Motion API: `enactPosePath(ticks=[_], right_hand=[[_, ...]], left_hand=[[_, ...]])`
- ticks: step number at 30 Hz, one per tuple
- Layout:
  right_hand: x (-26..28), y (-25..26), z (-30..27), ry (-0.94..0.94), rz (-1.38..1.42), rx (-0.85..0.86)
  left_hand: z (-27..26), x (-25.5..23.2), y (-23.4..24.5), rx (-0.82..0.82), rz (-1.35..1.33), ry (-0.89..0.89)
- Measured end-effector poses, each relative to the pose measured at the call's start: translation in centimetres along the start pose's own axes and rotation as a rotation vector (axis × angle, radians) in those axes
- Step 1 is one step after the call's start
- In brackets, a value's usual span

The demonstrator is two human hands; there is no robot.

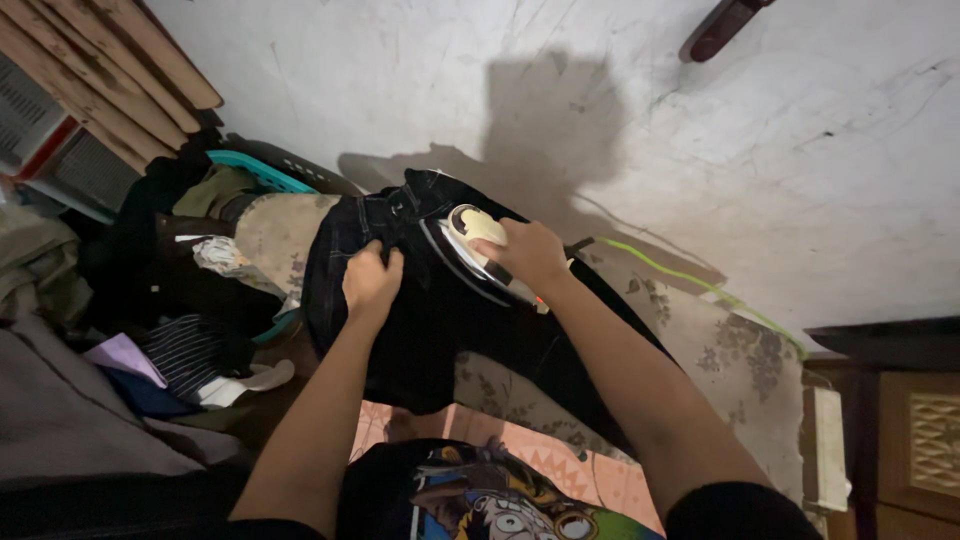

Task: The person irons a pair of black jeans on a small ironing board. They repeatedly smooth the fabric with their hands and move the iron across different sections, including the legs and waist, before folding the jeans and placing them on a nearby surface.

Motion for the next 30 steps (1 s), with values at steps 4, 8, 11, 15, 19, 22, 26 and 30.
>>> enactPosePath(ticks=[4,8,11,15,19,22,26,30], right_hand=[[-2.6,0.4,-1.4,-0.148,0.099,-0.024],[-6.9,1.5,-2.6,-0.367,0.126,0.021],[-10.3,3.2,-3.0,-0.327,0.059,0.005],[-12.3,3.9,-1.2,-0.355,-0.007,0.125],[-11.8,3.1,2.1,0.073,0.256,-0.02],[-9.8,2.3,6.1,-0.094,-0.012,0.125],[-5.8,1.9,8.1,-0.11,0.045,0.147],[-4.0,2.4,4.4,-0.11,0.286,0.099]], left_hand=[[0.1,-0.1,-0.2,-0.018,0.0,0.008],[0.0,0.1,-0.2,-0.021,-0.029,0.011],[0.0,0.0,-0.3,-0.047,-0.055,0.004],[-0.6,0.1,0.0,-0.061,-0.143,-0.006],[-1.0,-0.1,0.4,-0.064,-0.165,-0.015],[-1.1,-0.2,0.4,-0.059,-0.134,-0.006],[-1.0,-0.3,0.4,-0.047,-0.147,0.015],[-0.6,-0.4,-0.4,-0.067,-0.105,0.02]])
Point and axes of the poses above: each hand's wrist, its own z-axis towards the middle knuckle, its own y-axis out of the back of the hand, x = y × z, the point moved 1 cm from there along z, towards the middle knuckle, and after that the axes turned 5 degrees about z, right-handed, at the moved point
